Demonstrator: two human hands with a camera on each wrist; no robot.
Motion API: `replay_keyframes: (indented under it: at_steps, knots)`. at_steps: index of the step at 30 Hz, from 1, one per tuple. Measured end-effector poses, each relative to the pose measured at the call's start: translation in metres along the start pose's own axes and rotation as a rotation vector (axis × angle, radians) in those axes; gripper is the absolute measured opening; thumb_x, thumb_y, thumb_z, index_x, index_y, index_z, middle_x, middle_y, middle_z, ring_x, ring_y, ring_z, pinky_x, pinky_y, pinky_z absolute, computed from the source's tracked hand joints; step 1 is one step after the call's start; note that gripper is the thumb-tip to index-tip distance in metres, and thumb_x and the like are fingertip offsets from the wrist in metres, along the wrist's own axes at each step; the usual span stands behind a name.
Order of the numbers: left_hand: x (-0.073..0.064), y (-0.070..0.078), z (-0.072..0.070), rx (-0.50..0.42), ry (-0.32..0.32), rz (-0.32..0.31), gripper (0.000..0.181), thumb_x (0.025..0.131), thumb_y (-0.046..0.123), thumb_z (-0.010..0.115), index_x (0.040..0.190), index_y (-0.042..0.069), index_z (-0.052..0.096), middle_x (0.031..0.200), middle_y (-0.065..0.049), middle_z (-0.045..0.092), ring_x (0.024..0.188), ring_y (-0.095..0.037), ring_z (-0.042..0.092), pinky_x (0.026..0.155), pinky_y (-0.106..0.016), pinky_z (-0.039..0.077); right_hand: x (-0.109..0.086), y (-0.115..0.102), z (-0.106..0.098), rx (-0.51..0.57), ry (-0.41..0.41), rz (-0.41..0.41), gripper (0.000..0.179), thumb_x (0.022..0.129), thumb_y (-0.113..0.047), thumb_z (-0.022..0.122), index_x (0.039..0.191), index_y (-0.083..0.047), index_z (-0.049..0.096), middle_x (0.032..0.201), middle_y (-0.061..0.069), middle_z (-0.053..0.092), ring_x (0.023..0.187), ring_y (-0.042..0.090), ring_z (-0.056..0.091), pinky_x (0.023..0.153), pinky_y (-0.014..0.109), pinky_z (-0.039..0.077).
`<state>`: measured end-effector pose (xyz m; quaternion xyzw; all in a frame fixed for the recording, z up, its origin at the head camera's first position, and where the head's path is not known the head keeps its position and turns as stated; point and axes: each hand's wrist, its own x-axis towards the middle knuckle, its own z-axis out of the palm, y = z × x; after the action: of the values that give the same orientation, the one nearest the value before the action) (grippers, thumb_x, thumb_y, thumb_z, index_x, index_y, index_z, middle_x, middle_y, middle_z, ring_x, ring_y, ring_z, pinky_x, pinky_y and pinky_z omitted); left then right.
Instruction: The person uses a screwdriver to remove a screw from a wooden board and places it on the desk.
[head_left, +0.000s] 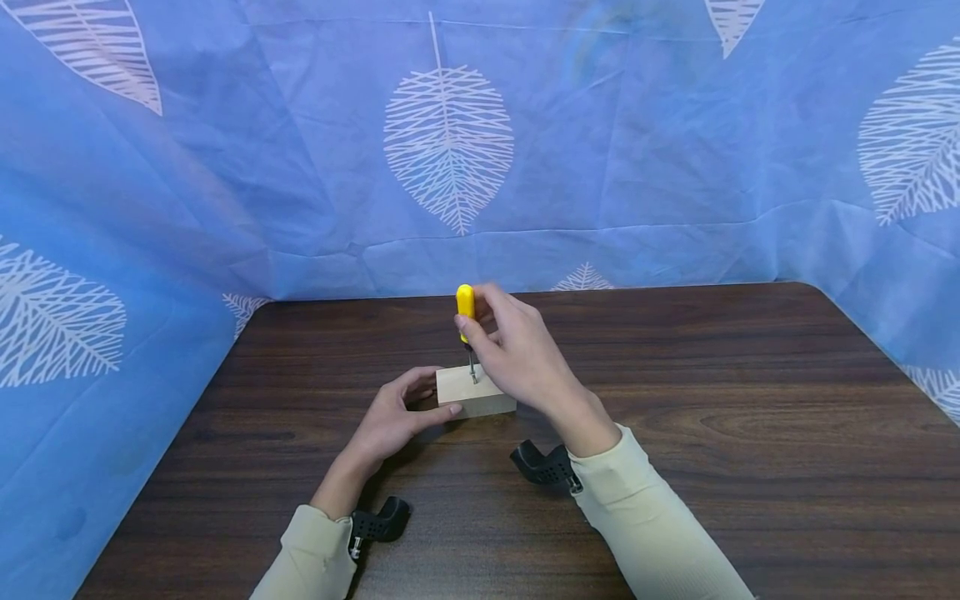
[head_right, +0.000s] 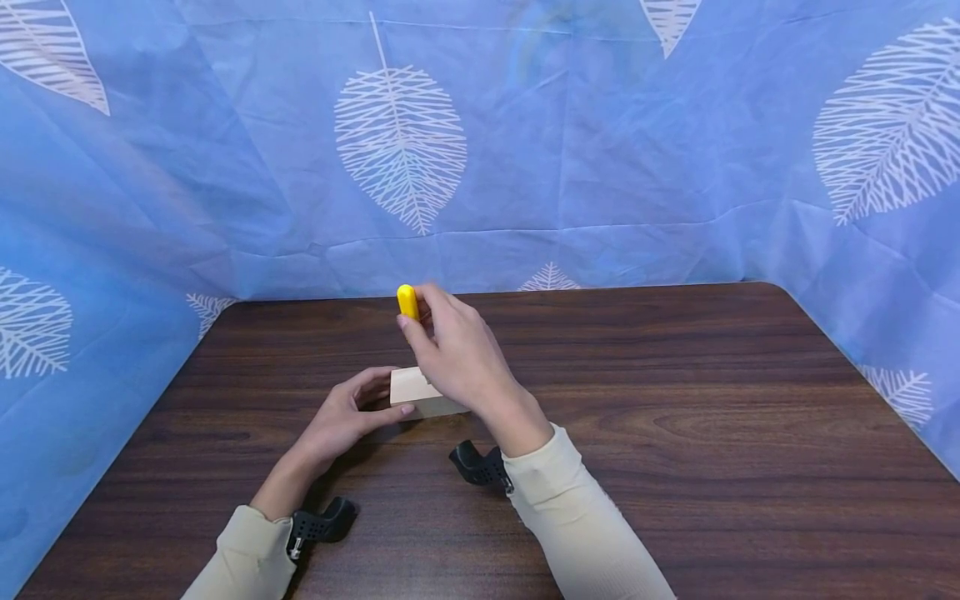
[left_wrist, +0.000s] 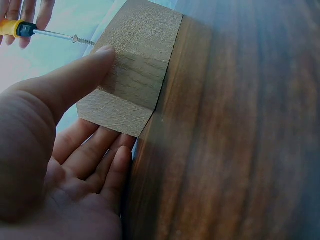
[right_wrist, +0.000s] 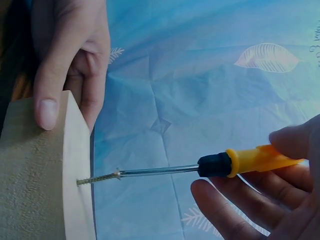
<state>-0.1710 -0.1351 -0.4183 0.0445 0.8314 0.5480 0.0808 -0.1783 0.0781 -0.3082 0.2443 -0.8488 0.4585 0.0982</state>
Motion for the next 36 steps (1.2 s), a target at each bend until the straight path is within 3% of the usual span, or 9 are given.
replay_keyframes:
  at_steps: [5, 13, 17, 24, 32, 36]
  knots:
    - [-0.0001, 0.0005, -0.0002, 0.0, -0.002, 0.001, 0.057, 0.093, 0.033, 0.087, 0.145, 0.023, 0.065, 0.146, -0.006, 0.068, 0.141, -0.034, 0.06, 0.118, -0.062, 0.047, 0.0007, 0.001, 0.0009, 0.02, 0.011, 0.019, 0.027, 0.11, -0.023, 0.062, 0.133, -0.009, 0.059, 0.113, 0.006, 0.07, 0.099, 0.018, 0.071, 0.084, 0.033, 0.065]
    - [-0.0001, 0.0012, -0.0003, 0.002, -0.009, 0.005, 0.058, 0.093, 0.034, 0.087, 0.145, 0.024, 0.065, 0.147, -0.006, 0.068, 0.14, -0.033, 0.061, 0.117, -0.062, 0.048, 0.0007, 0.0012, 0.0007, 0.019, 0.018, -0.017, 0.025, 0.104, -0.019, 0.073, 0.124, -0.008, 0.061, 0.11, 0.006, 0.072, 0.101, 0.018, 0.072, 0.084, 0.031, 0.066]
    - [-0.0002, 0.0007, -0.0005, 0.006, -0.007, 0.003, 0.059, 0.093, 0.035, 0.087, 0.146, 0.024, 0.064, 0.147, -0.006, 0.068, 0.14, -0.033, 0.061, 0.116, -0.062, 0.048, 0.0003, 0.0015, 0.0002, 0.01, 0.019, -0.021, 0.023, 0.105, -0.016, 0.072, 0.123, -0.008, 0.061, 0.11, 0.006, 0.072, 0.1, 0.018, 0.073, 0.085, 0.031, 0.066]
    - [-0.0004, 0.0004, -0.0004, 0.005, -0.004, 0.003, 0.057, 0.093, 0.035, 0.087, 0.145, 0.025, 0.065, 0.146, -0.006, 0.068, 0.14, -0.033, 0.061, 0.117, -0.062, 0.047, 0.0, 0.0019, -0.0002, 0.005, 0.016, 0.041, 0.023, 0.104, -0.02, 0.066, 0.125, -0.011, 0.061, 0.11, 0.004, 0.072, 0.097, 0.017, 0.072, 0.086, 0.034, 0.064]
    - [-0.0003, 0.0006, -0.0011, 0.002, -0.005, 0.006, 0.058, 0.093, 0.035, 0.087, 0.146, 0.024, 0.065, 0.147, -0.007, 0.068, 0.141, -0.034, 0.06, 0.118, -0.063, 0.046, -0.0012, 0.0018, 0.0015, -0.085, 0.048, -0.019, 0.017, 0.106, -0.031, 0.07, 0.107, -0.014, 0.066, 0.09, 0.001, 0.069, 0.085, 0.017, 0.068, 0.077, 0.035, 0.059]
    - [-0.0001, 0.0005, -0.0009, -0.003, -0.01, 0.011, 0.058, 0.093, 0.034, 0.087, 0.146, 0.024, 0.064, 0.147, -0.007, 0.068, 0.14, -0.034, 0.06, 0.117, -0.063, 0.047, -0.0013, 0.0019, 0.0031, -0.097, 0.042, -0.02, 0.019, 0.105, -0.034, 0.073, 0.105, -0.015, 0.072, 0.089, -0.002, 0.069, 0.08, 0.015, 0.064, 0.071, 0.032, 0.055]
